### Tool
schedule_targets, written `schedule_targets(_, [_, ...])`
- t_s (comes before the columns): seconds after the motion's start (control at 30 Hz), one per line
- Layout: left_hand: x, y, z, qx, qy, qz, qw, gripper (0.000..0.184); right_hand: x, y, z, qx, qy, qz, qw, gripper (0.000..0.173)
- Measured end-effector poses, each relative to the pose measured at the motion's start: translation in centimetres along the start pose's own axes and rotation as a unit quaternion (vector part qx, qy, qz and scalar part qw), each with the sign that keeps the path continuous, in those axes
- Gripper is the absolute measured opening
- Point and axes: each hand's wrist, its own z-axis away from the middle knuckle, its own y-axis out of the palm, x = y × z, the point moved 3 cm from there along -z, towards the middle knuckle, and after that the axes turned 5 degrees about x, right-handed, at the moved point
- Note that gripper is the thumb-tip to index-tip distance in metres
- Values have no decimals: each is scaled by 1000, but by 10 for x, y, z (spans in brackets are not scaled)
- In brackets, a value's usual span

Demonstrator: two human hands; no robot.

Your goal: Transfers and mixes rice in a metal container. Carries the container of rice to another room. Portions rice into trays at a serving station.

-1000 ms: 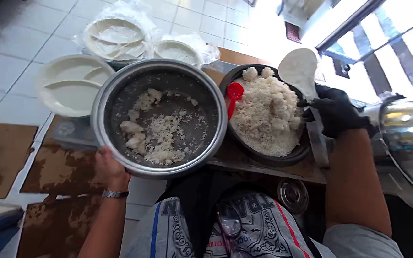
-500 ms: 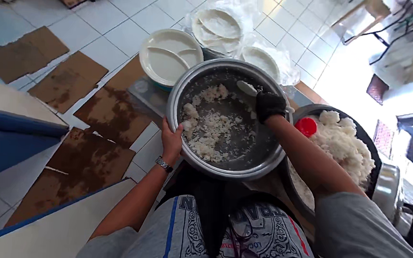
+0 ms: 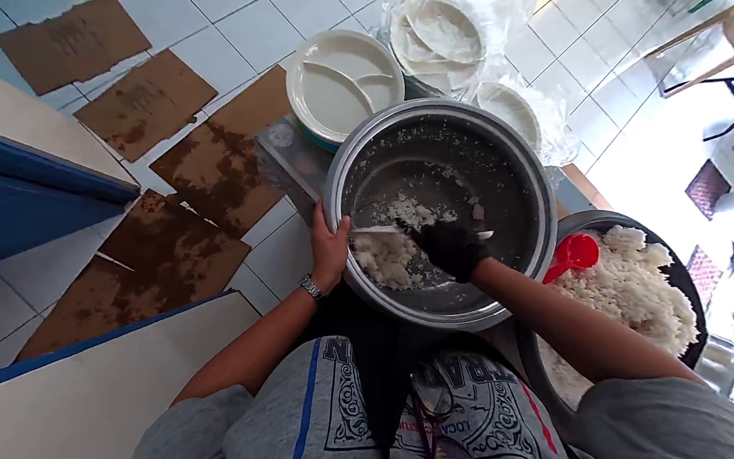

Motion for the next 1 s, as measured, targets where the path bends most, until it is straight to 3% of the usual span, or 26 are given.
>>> schedule_targets(0.1, [3, 1, 1, 11, 8, 0, 1000, 69, -58, -11, 0, -80, 83, -79, 990, 32])
schedule_targets(0.2, [3, 1, 2, 7, 8, -6, 1000, 70, -124, -18, -18, -117, 175, -200, 957, 31])
schedule_targets(0.3, [4, 1, 2, 4, 6, -5, 1000, 71, -143, -18, -30, -171, 239, -158, 943, 37])
schedule_targets(0.37, [5, 1, 3, 7, 6, -2, 1000, 71, -127, -13, -38, -276, 186, -103, 937, 48])
schedule_targets(0.43, [6, 1, 4, 6, 6, 0, 1000, 71, -97, 1, -49, -320, 69, -123, 937, 49])
schedule_targets(0.5, [8, 1, 5, 2, 2, -4, 1000, 70, -76, 37, -68, -284, -2, -206, 936, 56])
schedule_targets(0.6, [7, 2, 3, -3, 5, 7, 1000, 70, -71, 89, -97, -251, -30, -262, 931, 76])
schedule_targets(0.73, [7, 4, 3, -15, 15, 6, 1000, 63, -22, 92, -120, -315, -118, -294, 895, 89])
schedule_targets(0.9, [6, 2, 5, -15, 2, -6, 1000, 58, 30, 58, -134, -207, -258, -417, 847, 97])
schedule_targets(1.0, [2, 3, 4, -26, -3, -11, 1000, 58, 38, 56, -137, -128, -247, -510, 814, 89])
